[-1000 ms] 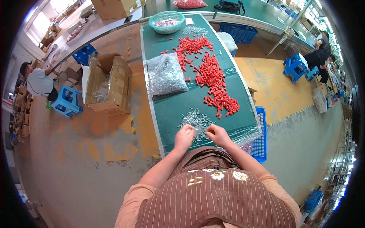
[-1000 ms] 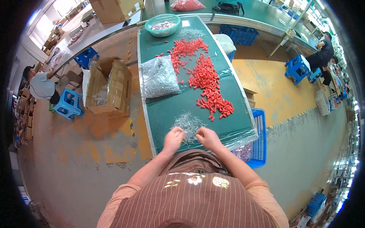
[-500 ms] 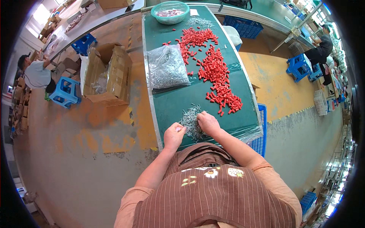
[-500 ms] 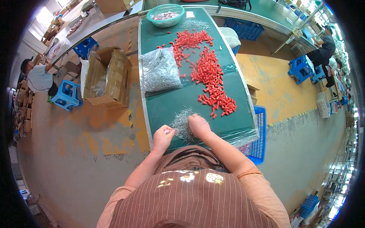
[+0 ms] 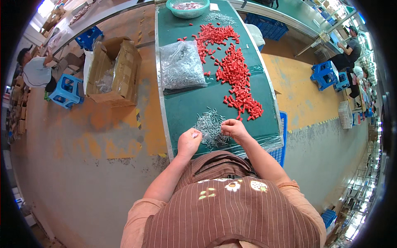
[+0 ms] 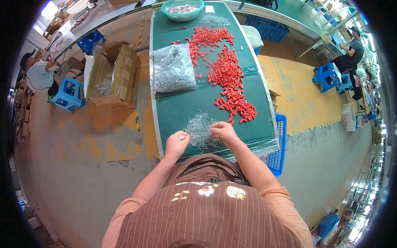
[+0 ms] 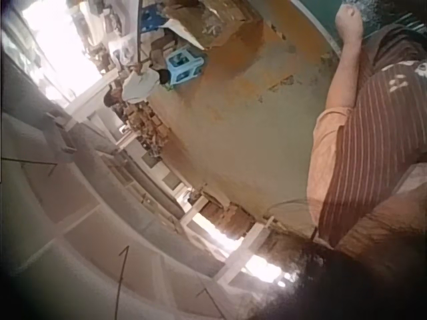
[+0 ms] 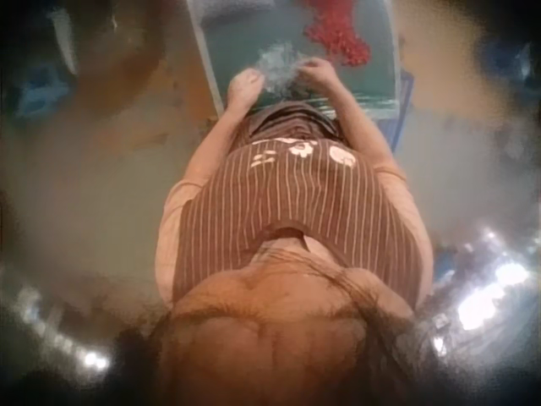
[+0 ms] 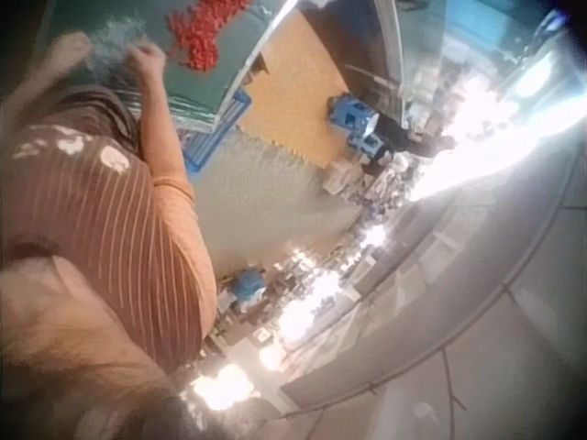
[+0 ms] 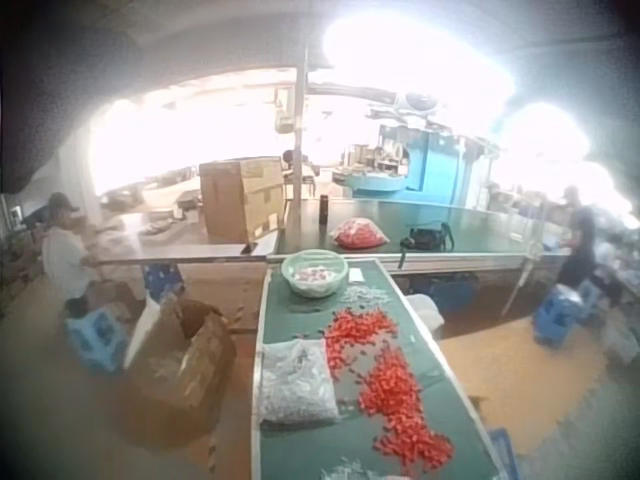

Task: The person assembles small silver metal pins into red plastic components by hand on a workbench.

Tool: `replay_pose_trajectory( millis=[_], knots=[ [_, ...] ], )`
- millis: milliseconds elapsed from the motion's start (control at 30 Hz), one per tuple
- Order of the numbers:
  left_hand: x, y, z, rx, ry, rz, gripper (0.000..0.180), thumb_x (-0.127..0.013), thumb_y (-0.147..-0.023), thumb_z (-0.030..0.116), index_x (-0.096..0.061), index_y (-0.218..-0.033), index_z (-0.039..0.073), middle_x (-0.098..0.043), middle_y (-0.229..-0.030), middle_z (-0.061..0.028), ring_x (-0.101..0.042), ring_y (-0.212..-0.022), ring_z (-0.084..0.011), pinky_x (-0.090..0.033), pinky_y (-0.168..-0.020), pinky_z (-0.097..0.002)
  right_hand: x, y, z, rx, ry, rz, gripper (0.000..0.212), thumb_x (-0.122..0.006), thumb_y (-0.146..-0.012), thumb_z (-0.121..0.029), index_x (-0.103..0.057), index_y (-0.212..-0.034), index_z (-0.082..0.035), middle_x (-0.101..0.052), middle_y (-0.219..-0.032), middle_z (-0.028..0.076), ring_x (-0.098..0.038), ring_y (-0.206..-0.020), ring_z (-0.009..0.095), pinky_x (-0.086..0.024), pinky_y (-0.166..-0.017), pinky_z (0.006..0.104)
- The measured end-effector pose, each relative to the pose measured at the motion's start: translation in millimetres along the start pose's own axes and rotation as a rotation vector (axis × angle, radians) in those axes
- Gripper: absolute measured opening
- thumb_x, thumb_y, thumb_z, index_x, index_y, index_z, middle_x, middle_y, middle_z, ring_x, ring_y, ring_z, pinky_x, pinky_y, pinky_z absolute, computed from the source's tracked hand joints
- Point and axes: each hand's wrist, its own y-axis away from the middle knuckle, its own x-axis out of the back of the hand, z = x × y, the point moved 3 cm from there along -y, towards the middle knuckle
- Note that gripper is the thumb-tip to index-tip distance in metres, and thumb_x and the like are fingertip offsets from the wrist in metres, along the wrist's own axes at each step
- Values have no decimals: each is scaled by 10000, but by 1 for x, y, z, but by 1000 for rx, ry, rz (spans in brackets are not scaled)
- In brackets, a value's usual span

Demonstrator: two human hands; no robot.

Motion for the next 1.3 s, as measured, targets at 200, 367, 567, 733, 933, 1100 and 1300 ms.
replay_pose_trajectory(
  millis=[200, 367, 567, 733, 933, 1100, 1300],
  knots=[
    [-2, 0, 7, -5, -24, -30, 174, -623, -759, 202, -657, -786, 33, -597, -618, -78, -540, -554, -146, -436, -557, -291, -3, 19, -14, -93, -245, -4, 208, -684, -735, -7, -584, -918, -11, -589, -856, 40, -584, -757, 137, -501, -677, 254],
    [-6, -1, 6, -47, -39, -25, 175, -618, -762, 201, -654, -791, 32, -601, -623, -88, -552, -558, -158, -444, -563, -302, -2, 25, -17, -85, -309, -34, 226, -674, -745, 6, -583, -952, -10, -589, -873, 42, -583, -775, 133, -497, -686, 237],
    [-9, 0, 9, -67, -36, -36, 179, -627, -761, 204, -652, -805, 32, -617, -647, -99, -579, -582, -179, -456, -580, -310, -4, 38, -27, -91, -342, -39, 279, -665, -774, -3, -570, -1036, 10, -584, -909, 51, -580, -784, 137, -496, -686, 242],
    [-9, 0, 22, -54, -81, -51, 173, -617, -754, 214, -650, -800, 51, -631, -709, -146, -616, -660, -281, -475, -619, -358, -14, 50, -39, -14, -306, -58, 261, -661, -773, -4, -576, -1019, 11, -589, -881, 42, -583, -772, 140, -490, -684, 256],
    [-16, 1, 44, -122, -123, -77, 167, -597, -756, 213, -649, -806, 63, -629, -743, -169, -615, -706, -319, -478, -644, -394, -43, 65, -57, 467, 414, -9, 127, -623, -771, -40, -613, -894, -10, -604, -800, 66, -602, -751, 191, -483, -680, 319],
    [-19, 4, 51, -161, -109, -102, 164, -559, -772, 209, -646, -807, 73, -626, -757, -183, -612, -737, -356, -477, -658, -436, -59, 82, -74, 808, 993, 120, 78, -575, -734, -43, -599, -808, -40, -563, -779, 138, -564, -773, 336, -468, -684, 416],
    [-21, 6, 54, -131, -150, -144, 176, -540, -793, 222, -635, -804, 74, -623, -763, -195, -611, -746, -364, -474, -668, -452, -64, 83, -76, 936, 1227, 107, 31, -552, -707, -17, -547, -725, -41, -547, -746, 124, -559, -768, 316, -461, -687, 417]
  ],
)
